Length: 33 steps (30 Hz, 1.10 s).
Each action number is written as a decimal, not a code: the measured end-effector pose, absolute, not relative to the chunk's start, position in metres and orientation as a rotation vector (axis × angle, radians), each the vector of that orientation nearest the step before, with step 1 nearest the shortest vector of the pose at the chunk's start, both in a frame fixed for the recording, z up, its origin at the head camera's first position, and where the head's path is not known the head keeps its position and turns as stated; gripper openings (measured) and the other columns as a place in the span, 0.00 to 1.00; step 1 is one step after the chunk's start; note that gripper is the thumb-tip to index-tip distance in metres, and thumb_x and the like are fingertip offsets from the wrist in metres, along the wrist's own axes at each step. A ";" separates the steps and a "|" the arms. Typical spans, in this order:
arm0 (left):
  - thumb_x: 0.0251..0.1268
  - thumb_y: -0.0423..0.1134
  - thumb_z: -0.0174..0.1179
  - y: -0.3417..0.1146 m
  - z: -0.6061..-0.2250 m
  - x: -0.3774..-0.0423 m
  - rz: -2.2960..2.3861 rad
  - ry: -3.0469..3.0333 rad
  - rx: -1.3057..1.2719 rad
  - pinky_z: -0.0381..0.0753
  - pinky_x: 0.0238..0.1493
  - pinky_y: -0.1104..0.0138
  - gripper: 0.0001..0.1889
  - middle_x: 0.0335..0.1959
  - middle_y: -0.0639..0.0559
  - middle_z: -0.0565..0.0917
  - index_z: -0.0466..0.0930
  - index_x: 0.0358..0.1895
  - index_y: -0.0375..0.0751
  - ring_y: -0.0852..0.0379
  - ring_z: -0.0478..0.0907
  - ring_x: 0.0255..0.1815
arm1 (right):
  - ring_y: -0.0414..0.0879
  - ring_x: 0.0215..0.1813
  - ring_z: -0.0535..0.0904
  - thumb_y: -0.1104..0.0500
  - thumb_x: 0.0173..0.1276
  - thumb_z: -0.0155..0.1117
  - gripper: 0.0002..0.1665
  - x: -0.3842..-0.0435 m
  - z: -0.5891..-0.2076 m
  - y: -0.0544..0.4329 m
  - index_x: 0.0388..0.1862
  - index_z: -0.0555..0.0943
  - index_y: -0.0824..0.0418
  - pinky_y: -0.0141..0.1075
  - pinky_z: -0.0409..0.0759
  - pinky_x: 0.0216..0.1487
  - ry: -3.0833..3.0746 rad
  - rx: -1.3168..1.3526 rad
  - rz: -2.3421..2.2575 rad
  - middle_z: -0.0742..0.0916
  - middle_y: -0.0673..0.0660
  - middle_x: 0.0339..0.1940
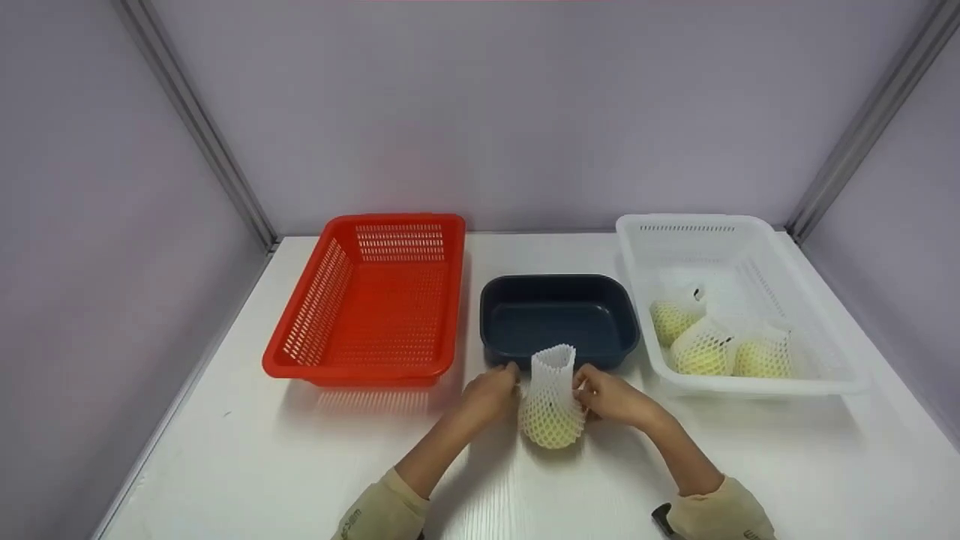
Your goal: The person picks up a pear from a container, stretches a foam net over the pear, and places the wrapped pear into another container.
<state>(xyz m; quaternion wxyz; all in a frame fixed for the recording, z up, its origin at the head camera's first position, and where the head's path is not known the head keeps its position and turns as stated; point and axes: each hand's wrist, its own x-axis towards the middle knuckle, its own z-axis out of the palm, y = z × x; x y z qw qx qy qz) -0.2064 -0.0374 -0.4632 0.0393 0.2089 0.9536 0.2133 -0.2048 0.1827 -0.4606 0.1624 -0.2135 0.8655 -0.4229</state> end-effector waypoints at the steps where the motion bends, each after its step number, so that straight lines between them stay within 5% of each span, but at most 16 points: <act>1: 0.57 0.28 0.58 -0.041 -0.460 -0.206 0.665 2.903 0.705 0.77 0.34 0.60 0.08 0.31 0.45 0.77 0.73 0.40 0.35 0.47 0.78 0.33 | 0.55 0.29 0.80 0.69 0.66 0.49 0.04 -0.205 -0.458 0.184 0.40 0.69 0.68 0.42 0.78 0.29 2.494 -0.634 -1.174 0.79 0.59 0.29; 7: 0.49 0.27 0.65 -0.051 -0.443 -0.198 0.776 2.656 0.860 0.69 0.54 0.62 0.27 0.51 0.45 0.74 0.70 0.56 0.37 0.50 0.71 0.53 | 0.57 0.44 0.76 0.69 0.63 0.56 0.15 -0.197 -0.438 0.193 0.49 0.71 0.69 0.45 0.75 0.41 2.547 -0.772 -1.041 0.77 0.64 0.46; 12: 0.51 0.35 0.68 -0.045 -0.442 -0.193 0.898 2.618 0.813 0.70 0.53 0.62 0.30 0.53 0.47 0.74 0.69 0.59 0.37 0.52 0.72 0.53 | 0.59 0.49 0.74 0.64 0.60 0.63 0.28 -0.187 -0.424 0.191 0.58 0.66 0.69 0.45 0.75 0.44 2.496 -0.817 -1.060 0.74 0.64 0.53; 23: 0.49 0.32 0.68 -0.033 -0.451 -0.189 1.039 2.640 0.737 0.72 0.51 0.62 0.28 0.49 0.44 0.77 0.70 0.56 0.33 0.52 0.73 0.51 | 0.53 0.39 0.77 0.66 0.53 0.66 0.25 -0.184 -0.435 0.173 0.51 0.72 0.70 0.40 0.76 0.37 2.636 -0.848 -1.028 0.79 0.57 0.42; 33: 0.37 0.30 0.73 -0.030 -0.461 -0.188 0.931 2.661 0.842 0.73 0.47 0.65 0.34 0.44 0.47 0.75 0.69 0.54 0.35 0.54 0.74 0.45 | 0.49 0.40 0.74 0.68 0.43 0.69 0.31 -0.181 -0.443 0.170 0.49 0.71 0.68 0.40 0.77 0.36 2.613 -0.851 -1.043 0.77 0.55 0.40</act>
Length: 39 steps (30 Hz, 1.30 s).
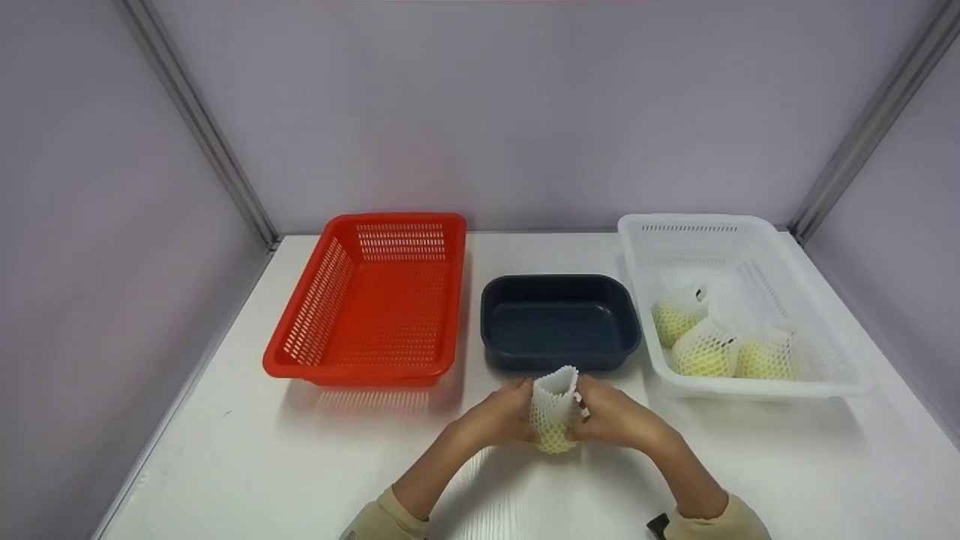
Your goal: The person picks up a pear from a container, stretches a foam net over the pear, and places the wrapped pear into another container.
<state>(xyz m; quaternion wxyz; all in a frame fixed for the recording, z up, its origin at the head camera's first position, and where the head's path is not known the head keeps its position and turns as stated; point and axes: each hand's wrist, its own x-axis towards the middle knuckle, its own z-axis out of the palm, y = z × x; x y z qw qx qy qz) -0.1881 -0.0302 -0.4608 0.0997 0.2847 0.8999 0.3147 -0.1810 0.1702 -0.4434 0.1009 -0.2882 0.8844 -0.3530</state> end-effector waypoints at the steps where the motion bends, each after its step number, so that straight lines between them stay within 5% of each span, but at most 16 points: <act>1: 0.36 0.31 0.73 -0.029 -0.462 -0.188 0.912 2.663 0.847 0.73 0.46 0.65 0.34 0.44 0.47 0.75 0.69 0.54 0.35 0.54 0.74 0.44 | 0.49 0.41 0.74 0.67 0.42 0.69 0.31 -0.181 -0.444 0.170 0.49 0.70 0.68 0.41 0.76 0.37 2.622 -0.861 -1.028 0.77 0.56 0.40; 13: 0.37 0.32 0.72 -0.021 -0.471 -0.191 0.793 2.660 0.679 0.75 0.41 0.64 0.29 0.36 0.49 0.74 0.68 0.47 0.35 0.53 0.74 0.37 | 0.52 0.45 0.72 0.67 0.39 0.72 0.38 -0.183 -0.453 0.172 0.53 0.68 0.72 0.48 0.72 0.45 2.609 -0.890 -0.966 0.75 0.59 0.44; 24: 0.41 0.40 0.73 -0.037 -0.453 -0.194 0.714 2.609 0.779 0.69 0.54 0.62 0.41 0.52 0.40 0.73 0.63 0.60 0.30 0.48 0.70 0.54 | 0.54 0.49 0.72 0.59 0.47 0.72 0.37 -0.181 -0.443 0.177 0.56 0.68 0.64 0.48 0.72 0.46 2.571 -0.806 -1.046 0.74 0.59 0.50; 30: 0.48 0.35 0.69 -0.039 -0.445 -0.195 0.926 2.614 0.825 0.73 0.49 0.64 0.27 0.49 0.46 0.76 0.71 0.54 0.36 0.53 0.73 0.49 | 0.56 0.49 0.75 0.57 0.56 0.69 0.28 -0.182 -0.437 0.178 0.55 0.72 0.64 0.46 0.75 0.45 2.565 -0.824 -1.104 0.76 0.56 0.48; 39: 0.43 0.31 0.71 -0.035 -0.453 -0.195 0.914 2.599 0.804 0.72 0.49 0.65 0.30 0.49 0.47 0.76 0.70 0.54 0.36 0.54 0.73 0.50 | 0.53 0.44 0.76 0.64 0.47 0.71 0.30 -0.183 -0.441 0.173 0.49 0.73 0.67 0.42 0.76 0.41 2.599 -0.852 -1.055 0.79 0.56 0.43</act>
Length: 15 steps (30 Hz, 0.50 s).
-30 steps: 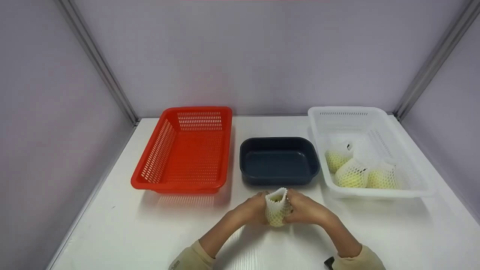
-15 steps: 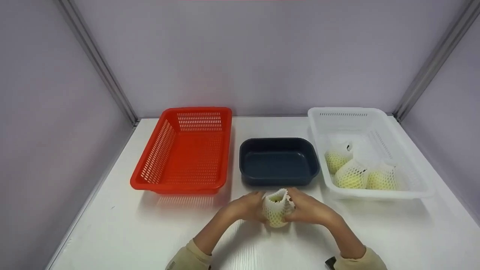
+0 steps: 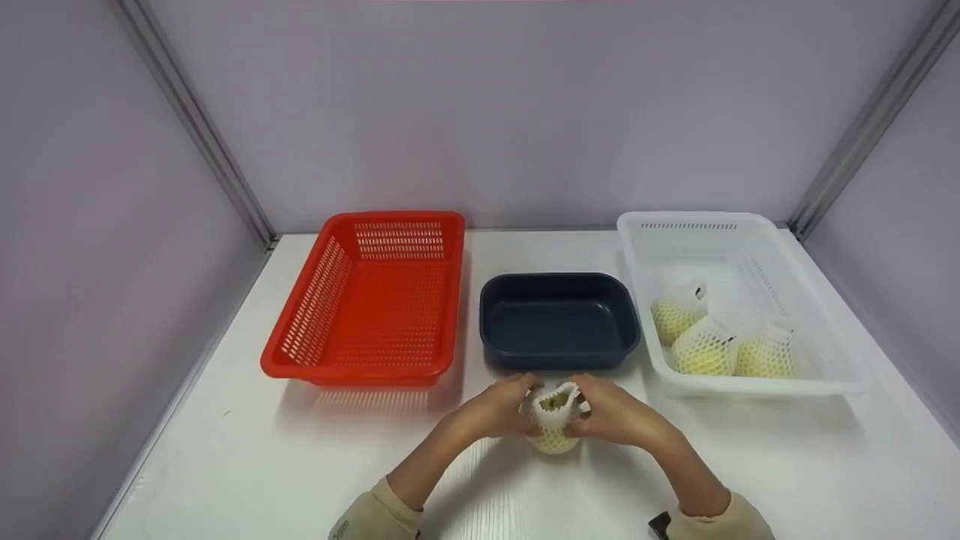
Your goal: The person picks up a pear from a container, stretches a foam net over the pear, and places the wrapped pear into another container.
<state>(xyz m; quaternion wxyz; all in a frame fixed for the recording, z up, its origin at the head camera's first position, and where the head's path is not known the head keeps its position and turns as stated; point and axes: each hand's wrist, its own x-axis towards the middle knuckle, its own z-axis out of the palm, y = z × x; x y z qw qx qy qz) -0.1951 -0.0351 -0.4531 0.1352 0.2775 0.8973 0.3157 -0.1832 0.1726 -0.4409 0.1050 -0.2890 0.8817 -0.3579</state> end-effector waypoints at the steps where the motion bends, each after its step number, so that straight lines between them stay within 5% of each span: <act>1: 0.42 0.31 0.71 -0.035 -0.454 -0.195 0.907 2.596 0.802 0.72 0.50 0.65 0.31 0.49 0.46 0.76 0.70 0.54 0.35 0.53 0.72 0.50 | 0.52 0.44 0.75 0.64 0.45 0.71 0.31 -0.183 -0.441 0.173 0.50 0.72 0.68 0.42 0.75 0.41 2.603 -0.861 -1.050 0.79 0.56 0.43; 15: 0.37 0.29 0.72 -0.027 -0.465 -0.198 0.806 2.598 0.829 0.73 0.45 0.67 0.31 0.38 0.48 0.73 0.67 0.48 0.33 0.54 0.73 0.41 | 0.51 0.47 0.73 0.65 0.42 0.69 0.40 -0.189 -0.449 0.173 0.57 0.67 0.74 0.45 0.72 0.45 2.545 -0.855 -0.990 0.77 0.62 0.49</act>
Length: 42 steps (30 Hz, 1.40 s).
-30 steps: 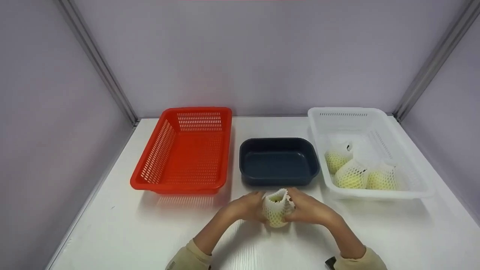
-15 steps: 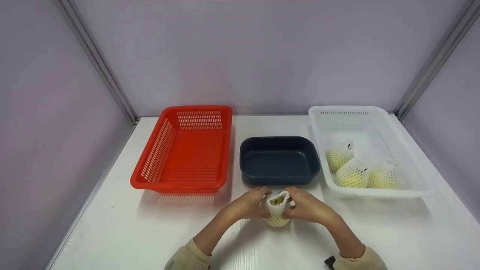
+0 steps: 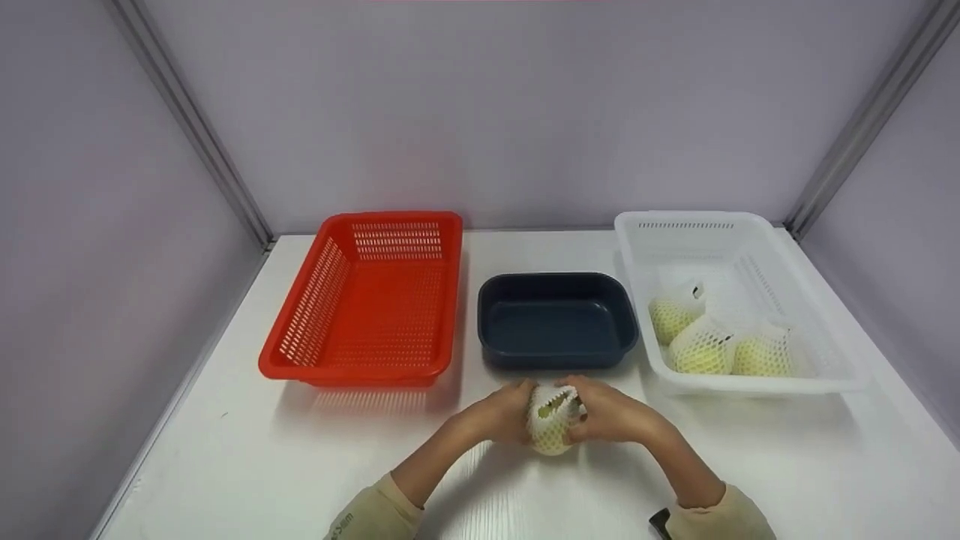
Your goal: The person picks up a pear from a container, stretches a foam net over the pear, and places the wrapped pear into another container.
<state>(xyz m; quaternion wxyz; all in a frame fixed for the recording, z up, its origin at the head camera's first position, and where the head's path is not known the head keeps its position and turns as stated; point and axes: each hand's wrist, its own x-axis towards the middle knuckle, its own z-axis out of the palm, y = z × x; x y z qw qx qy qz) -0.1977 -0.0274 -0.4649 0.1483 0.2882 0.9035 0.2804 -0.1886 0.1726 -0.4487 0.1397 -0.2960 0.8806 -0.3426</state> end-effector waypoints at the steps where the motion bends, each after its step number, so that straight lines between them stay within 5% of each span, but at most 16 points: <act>1: 0.37 0.28 0.72 -0.028 -0.466 -0.198 0.805 2.594 0.832 0.73 0.44 0.67 0.30 0.37 0.49 0.73 0.67 0.47 0.33 0.56 0.72 0.40 | 0.51 0.47 0.73 0.65 0.42 0.69 0.40 -0.189 -0.449 0.173 0.57 0.67 0.75 0.45 0.72 0.46 2.538 -0.854 -0.990 0.77 0.62 0.49; 15: 0.39 0.30 0.70 -0.030 -0.471 -0.207 0.828 2.590 0.835 0.73 0.37 0.68 0.20 0.28 0.56 0.71 0.70 0.38 0.38 0.61 0.69 0.31 | 0.50 0.45 0.73 0.66 0.41 0.70 0.41 -0.196 -0.456 0.174 0.57 0.66 0.71 0.42 0.73 0.44 2.505 -0.854 -1.035 0.78 0.60 0.46; 20: 0.40 0.30 0.70 -0.036 -0.467 -0.209 0.955 2.510 0.797 0.73 0.38 0.69 0.25 0.33 0.55 0.76 0.71 0.46 0.38 0.60 0.72 0.34 | 0.52 0.46 0.75 0.66 0.45 0.69 0.38 -0.197 -0.457 0.177 0.58 0.67 0.67 0.42 0.75 0.42 2.445 -0.801 -1.169 0.78 0.59 0.47; 26: 0.46 0.28 0.68 -0.046 -0.457 -0.212 1.436 2.206 0.646 0.74 0.46 0.64 0.33 0.45 0.45 0.75 0.62 0.57 0.32 0.52 0.74 0.46 | 0.58 0.54 0.70 0.59 0.54 0.70 0.42 -0.199 -0.440 0.186 0.63 0.60 0.68 0.48 0.72 0.52 2.320 -0.631 -1.462 0.74 0.62 0.53; 32: 0.56 0.36 0.64 -0.045 -0.436 -0.212 1.885 1.858 0.491 0.73 0.51 0.60 0.32 0.52 0.42 0.73 0.60 0.61 0.29 0.49 0.72 0.53 | 0.55 0.59 0.67 0.57 0.63 0.62 0.37 -0.196 -0.409 0.191 0.66 0.57 0.65 0.41 0.71 0.52 2.223 -0.471 -1.793 0.71 0.65 0.61; 42: 0.67 0.44 0.51 -0.027 -0.417 -0.206 2.254 1.710 0.381 0.70 0.54 0.59 0.28 0.49 0.40 0.74 0.57 0.63 0.29 0.49 0.74 0.49 | 0.49 0.61 0.65 0.65 0.57 0.67 0.45 -0.191 -0.397 0.183 0.70 0.57 0.57 0.44 0.71 0.53 2.400 -0.685 -1.896 0.68 0.58 0.64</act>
